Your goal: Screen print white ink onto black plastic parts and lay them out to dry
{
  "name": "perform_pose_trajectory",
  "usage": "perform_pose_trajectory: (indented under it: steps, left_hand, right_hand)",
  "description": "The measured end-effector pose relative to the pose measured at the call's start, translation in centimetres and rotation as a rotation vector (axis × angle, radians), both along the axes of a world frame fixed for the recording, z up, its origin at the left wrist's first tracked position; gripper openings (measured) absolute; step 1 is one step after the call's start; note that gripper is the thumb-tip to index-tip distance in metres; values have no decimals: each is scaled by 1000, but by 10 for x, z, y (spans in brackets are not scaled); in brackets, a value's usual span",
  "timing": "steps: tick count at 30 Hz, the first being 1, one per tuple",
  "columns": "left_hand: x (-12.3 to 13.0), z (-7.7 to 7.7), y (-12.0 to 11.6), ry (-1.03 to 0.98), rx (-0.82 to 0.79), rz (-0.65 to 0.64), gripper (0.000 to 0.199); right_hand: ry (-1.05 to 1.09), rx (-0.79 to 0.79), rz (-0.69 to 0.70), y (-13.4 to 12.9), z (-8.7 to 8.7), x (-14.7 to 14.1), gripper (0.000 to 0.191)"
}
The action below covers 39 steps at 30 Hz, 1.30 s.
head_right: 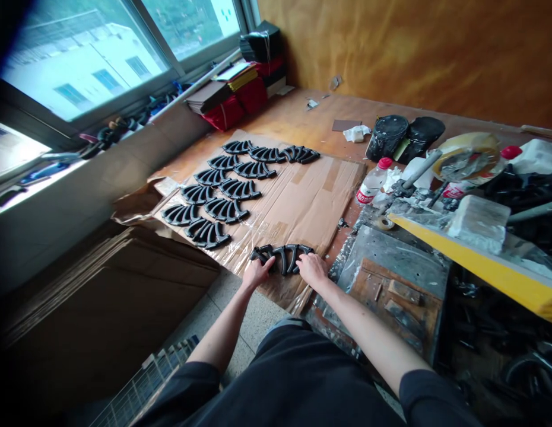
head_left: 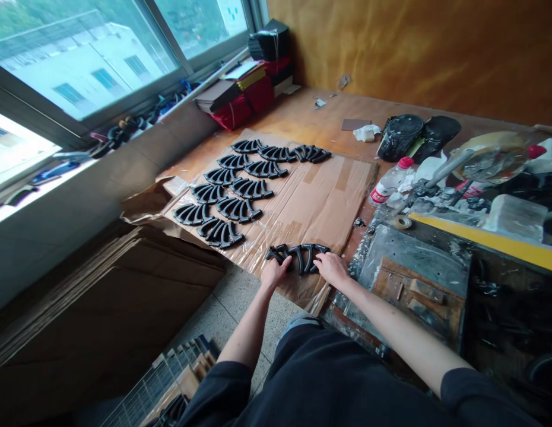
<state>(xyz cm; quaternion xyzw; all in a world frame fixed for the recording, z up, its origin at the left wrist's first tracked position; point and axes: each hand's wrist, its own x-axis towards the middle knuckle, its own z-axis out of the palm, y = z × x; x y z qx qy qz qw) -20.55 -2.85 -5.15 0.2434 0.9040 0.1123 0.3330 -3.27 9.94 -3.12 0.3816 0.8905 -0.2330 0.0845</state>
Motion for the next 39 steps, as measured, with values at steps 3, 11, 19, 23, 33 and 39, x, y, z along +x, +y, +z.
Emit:
perform_pose_trajectory:
  steps: [3,11,19,23,33,39]
  left_hand:
    - [-12,2,4,-4,-50,-21,62]
    - [6,8,-18,102,-161,62,68]
    - [20,10,-12,158,-146,168,87]
    - [16,8,-5,149,-165,181,82]
    - [24,14,-21,170,-206,113,71]
    - [21,15,-1,192,-185,17,75]
  right_hand:
    - [8,-24,-6,1,-1,1,32]
    - [28,-59,-8,0,-5,7,33]
    - [24,-77,-10,-1,-7,6,33]
    - [5,-89,-21,0,-9,4,34]
    - [13,-140,-41,1,-8,3,36]
    - [54,-231,-34,3,-8,-3,40]
